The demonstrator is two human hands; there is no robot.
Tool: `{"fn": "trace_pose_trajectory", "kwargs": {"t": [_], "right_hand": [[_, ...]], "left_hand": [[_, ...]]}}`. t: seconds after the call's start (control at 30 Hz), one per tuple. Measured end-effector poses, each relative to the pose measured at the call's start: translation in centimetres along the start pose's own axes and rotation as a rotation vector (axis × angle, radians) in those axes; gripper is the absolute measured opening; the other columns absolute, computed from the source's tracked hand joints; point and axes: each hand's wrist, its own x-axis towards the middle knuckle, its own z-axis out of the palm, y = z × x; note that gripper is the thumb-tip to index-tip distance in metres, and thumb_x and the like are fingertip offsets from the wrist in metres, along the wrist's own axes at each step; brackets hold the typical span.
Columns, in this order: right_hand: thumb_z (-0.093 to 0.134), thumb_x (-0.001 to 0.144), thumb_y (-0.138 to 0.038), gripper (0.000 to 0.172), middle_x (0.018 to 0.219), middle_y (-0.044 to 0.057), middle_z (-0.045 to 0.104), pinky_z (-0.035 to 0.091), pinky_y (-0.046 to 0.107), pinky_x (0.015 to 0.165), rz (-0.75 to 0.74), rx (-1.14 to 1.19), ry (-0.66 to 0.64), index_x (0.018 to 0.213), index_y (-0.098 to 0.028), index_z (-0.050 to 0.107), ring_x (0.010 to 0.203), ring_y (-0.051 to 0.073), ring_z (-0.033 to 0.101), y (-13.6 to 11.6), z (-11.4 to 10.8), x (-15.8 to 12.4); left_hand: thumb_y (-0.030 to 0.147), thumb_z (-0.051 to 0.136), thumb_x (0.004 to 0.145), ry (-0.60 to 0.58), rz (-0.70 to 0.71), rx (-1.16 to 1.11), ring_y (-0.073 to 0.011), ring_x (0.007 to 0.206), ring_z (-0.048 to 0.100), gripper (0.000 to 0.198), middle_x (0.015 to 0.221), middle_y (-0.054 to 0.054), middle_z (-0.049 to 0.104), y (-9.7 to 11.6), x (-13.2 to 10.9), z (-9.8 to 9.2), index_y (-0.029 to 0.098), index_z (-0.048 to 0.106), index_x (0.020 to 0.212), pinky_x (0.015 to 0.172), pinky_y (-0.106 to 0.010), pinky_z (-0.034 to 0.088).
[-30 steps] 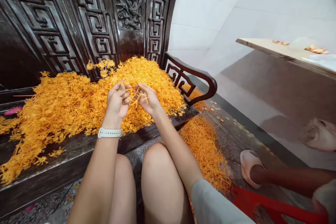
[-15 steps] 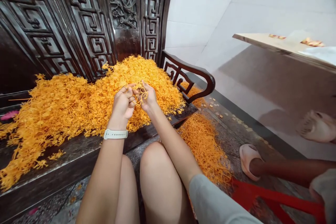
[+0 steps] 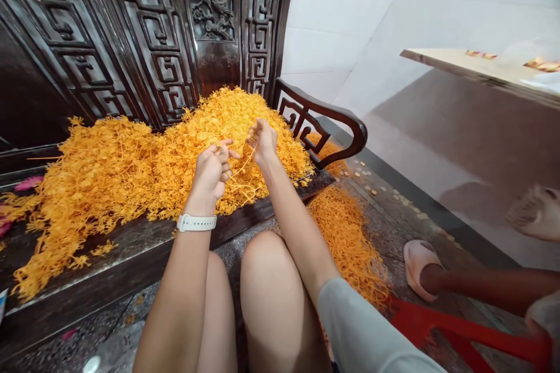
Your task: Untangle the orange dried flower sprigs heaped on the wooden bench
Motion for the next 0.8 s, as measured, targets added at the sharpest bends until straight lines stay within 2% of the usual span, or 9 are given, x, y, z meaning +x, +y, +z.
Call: {"fn": "trace_pose_trajectory", "kwargs": {"t": [0.1, 0.17, 0.27, 0.33, 0.4, 0.47, 0.6, 0.7, 0.8], "right_hand": [[0.058, 0.099, -0.029, 0.03, 0.064, -0.004, 0.053, 0.04, 0.023, 0.053, -0.092, -0.031, 0.108, 0.071, -0.019, 0.053, 0.053, 0.007, 0.046, -0.8, -1.5, 1.2], [0.06, 0.098, -0.03, 0.025, 0.066, -0.003, 0.054, 0.038, 0.024, 0.052, -0.12, -0.149, 0.053, 0.076, -0.019, 0.055, 0.052, 0.007, 0.045, -1.1, -2.2, 1.5], [0.068, 0.09, -0.026, 0.013, 0.072, -0.002, 0.059, 0.037, 0.026, 0.052, -0.02, -0.418, -0.093, 0.098, -0.018, 0.06, 0.053, 0.009, 0.047, -0.7, -2.2, 0.9], [0.068, 0.086, -0.018, 0.03, 0.077, -0.001, 0.062, 0.038, 0.027, 0.054, 0.006, -0.573, -0.154, 0.115, -0.018, 0.059, 0.058, 0.011, 0.051, 0.0, -1.7, 0.1], [0.065, 0.084, -0.014, 0.04, 0.082, 0.001, 0.062, 0.039, 0.027, 0.056, -0.034, -0.633, -0.22, 0.122, -0.018, 0.059, 0.063, 0.012, 0.052, 0.6, -1.2, -1.0], [0.065, 0.081, -0.014, 0.041, 0.092, 0.002, 0.064, 0.042, 0.026, 0.059, -0.052, -0.558, -0.355, 0.121, -0.02, 0.062, 0.07, 0.012, 0.055, 1.0, -0.8, -2.1], [0.075, 0.08, -0.035, 0.035, 0.111, 0.004, 0.066, 0.051, 0.026, 0.07, 0.109, -0.278, -0.655, 0.111, -0.024, 0.064, 0.088, 0.014, 0.062, 1.5, -0.1, -3.9], [0.087, 0.074, -0.051, 0.046, 0.105, 0.003, 0.066, 0.051, 0.025, 0.069, 0.073, -0.262, -0.65, 0.101, -0.023, 0.062, 0.086, 0.013, 0.06, 1.9, 0.7, -4.6], [0.091, 0.07, -0.053, 0.051, 0.101, 0.002, 0.065, 0.05, 0.026, 0.069, -0.007, -0.27, -0.594, 0.099, -0.023, 0.061, 0.084, 0.013, 0.058, 2.2, 1.2, -4.8]], "left_hand": [[0.015, 0.061, 0.097, 0.044, 0.088, 0.067, 0.0011, 0.037, 0.023, 0.012, 0.075, -0.003, 0.067, 0.6, 0.1, -0.9, 0.01, 0.072, 0.099, 0.034, -0.012, 0.017], [0.015, 0.061, 0.097, 0.024, 0.119, 0.047, 0.001, 0.038, 0.023, 0.013, 0.077, -0.004, 0.069, 1.0, 0.3, -1.5, 0.01, 0.073, 0.098, 0.034, -0.012, 0.018], [0.012, 0.058, 0.099, 0.007, 0.103, -0.034, 0.0011, 0.039, 0.024, 0.014, 0.08, -0.004, 0.071, 1.2, 0.8, -1.9, 0.01, 0.073, 0.098, 0.034, -0.011, 0.019], [0.012, 0.056, 0.101, 0.0, 0.075, -0.106, 0.0013, 0.039, 0.025, 0.016, 0.08, -0.003, 0.071, 1.1, 1.1, -2.0, 0.011, 0.071, 0.097, 0.034, -0.011, 0.019], [0.011, 0.053, 0.103, -0.008, 0.041, -0.18, 0.0013, 0.038, 0.026, 0.018, 0.079, -0.001, 0.069, 1.1, 1.4, -2.0, 0.012, 0.07, 0.097, 0.034, -0.011, 0.02], [0.01, 0.051, 0.104, -0.02, 0.0, -0.251, 0.0012, 0.037, 0.027, 0.02, 0.077, -0.001, 0.069, 1.1, 1.5, -2.0, 0.012, 0.069, 0.095, 0.033, -0.011, 0.02], [0.01, 0.049, 0.106, -0.03, -0.046, -0.327, 0.0015, 0.037, 0.029, 0.021, 0.079, -0.001, 0.07, 1.0, 1.8, -2.1, 0.012, 0.066, 0.095, 0.033, -0.011, 0.02], [0.011, 0.049, 0.106, -0.019, -0.043, -0.342, 0.0016, 0.038, 0.031, 0.022, 0.077, 0.0, 0.068, 1.0, 1.9, -2.2, 0.012, 0.066, 0.093, 0.033, -0.01, 0.02], [0.013, 0.054, 0.105, -0.006, 0.006, -0.318, 0.0016, 0.039, 0.032, 0.019, 0.079, 0.0, 0.068, 0.9, 2.0, -2.4, 0.012, 0.067, 0.09, 0.034, -0.011, 0.02]]}}
